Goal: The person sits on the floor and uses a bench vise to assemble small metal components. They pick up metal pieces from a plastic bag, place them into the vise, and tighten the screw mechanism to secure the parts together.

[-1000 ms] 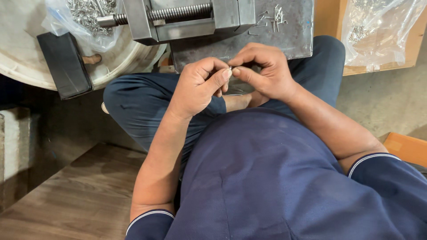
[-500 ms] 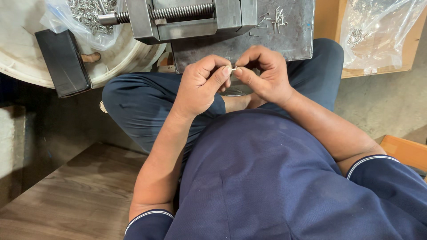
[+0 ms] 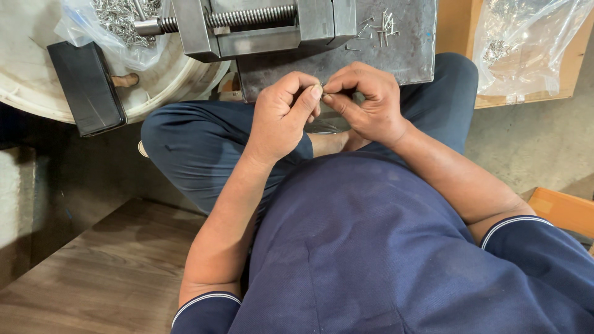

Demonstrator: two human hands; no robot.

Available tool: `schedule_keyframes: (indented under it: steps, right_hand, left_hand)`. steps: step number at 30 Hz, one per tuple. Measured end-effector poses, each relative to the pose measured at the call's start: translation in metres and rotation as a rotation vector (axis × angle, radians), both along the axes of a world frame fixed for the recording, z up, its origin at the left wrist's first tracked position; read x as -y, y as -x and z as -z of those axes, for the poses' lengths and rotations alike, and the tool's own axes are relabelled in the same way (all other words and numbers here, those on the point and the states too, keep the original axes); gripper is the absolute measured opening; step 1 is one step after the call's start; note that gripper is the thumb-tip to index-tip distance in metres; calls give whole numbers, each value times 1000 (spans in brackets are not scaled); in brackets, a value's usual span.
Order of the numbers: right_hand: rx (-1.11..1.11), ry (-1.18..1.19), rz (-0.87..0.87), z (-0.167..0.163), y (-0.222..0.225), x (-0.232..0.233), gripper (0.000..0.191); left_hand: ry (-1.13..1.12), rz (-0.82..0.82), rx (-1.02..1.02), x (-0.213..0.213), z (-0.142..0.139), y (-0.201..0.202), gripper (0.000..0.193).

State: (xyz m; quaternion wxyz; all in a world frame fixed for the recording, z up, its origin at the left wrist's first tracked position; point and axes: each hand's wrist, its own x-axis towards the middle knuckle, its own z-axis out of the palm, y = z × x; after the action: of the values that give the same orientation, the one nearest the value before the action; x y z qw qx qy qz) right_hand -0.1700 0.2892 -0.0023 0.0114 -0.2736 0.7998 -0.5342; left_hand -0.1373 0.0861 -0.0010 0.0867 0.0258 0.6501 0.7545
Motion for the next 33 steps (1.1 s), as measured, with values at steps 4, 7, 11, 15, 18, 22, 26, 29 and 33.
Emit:
schedule_keyframes:
  steps: [4, 7, 11, 15, 18, 22, 26, 29, 33]
  right_hand:
    - [45, 17, 61, 5, -2, -1, 14]
    - [194, 174, 91, 9, -4, 1, 11]
    - [322, 340, 127, 15, -4, 7, 9]
    - [304, 324, 181, 17, 0, 9, 9]
    - [392, 366, 228, 18, 4, 12, 9]
    - [397, 384, 266, 20, 6, 16, 9]
    - [354, 401, 274, 20, 7, 17, 10]
    - [364, 397, 280, 19, 7, 15, 9]
    - [291, 336, 268, 17, 9, 15, 10]
  left_hand:
    - [-172, -61, 121, -6, 5, 2, 16]
    - [-260, -132, 164, -11, 8, 3, 16]
    - [-183, -141, 137, -16, 11, 6, 15]
    - [20, -131, -88, -18, 12, 11, 18]
    - [151, -106, -237, -16, 11, 16, 20]
    - [147, -51, -294, -12, 13, 22, 26]
    - [193, 15, -235, -8, 15, 24, 33]
    - [179, 48, -272, -7, 17, 23, 39]
    - [229, 46, -321, -6, 17, 22, 43]
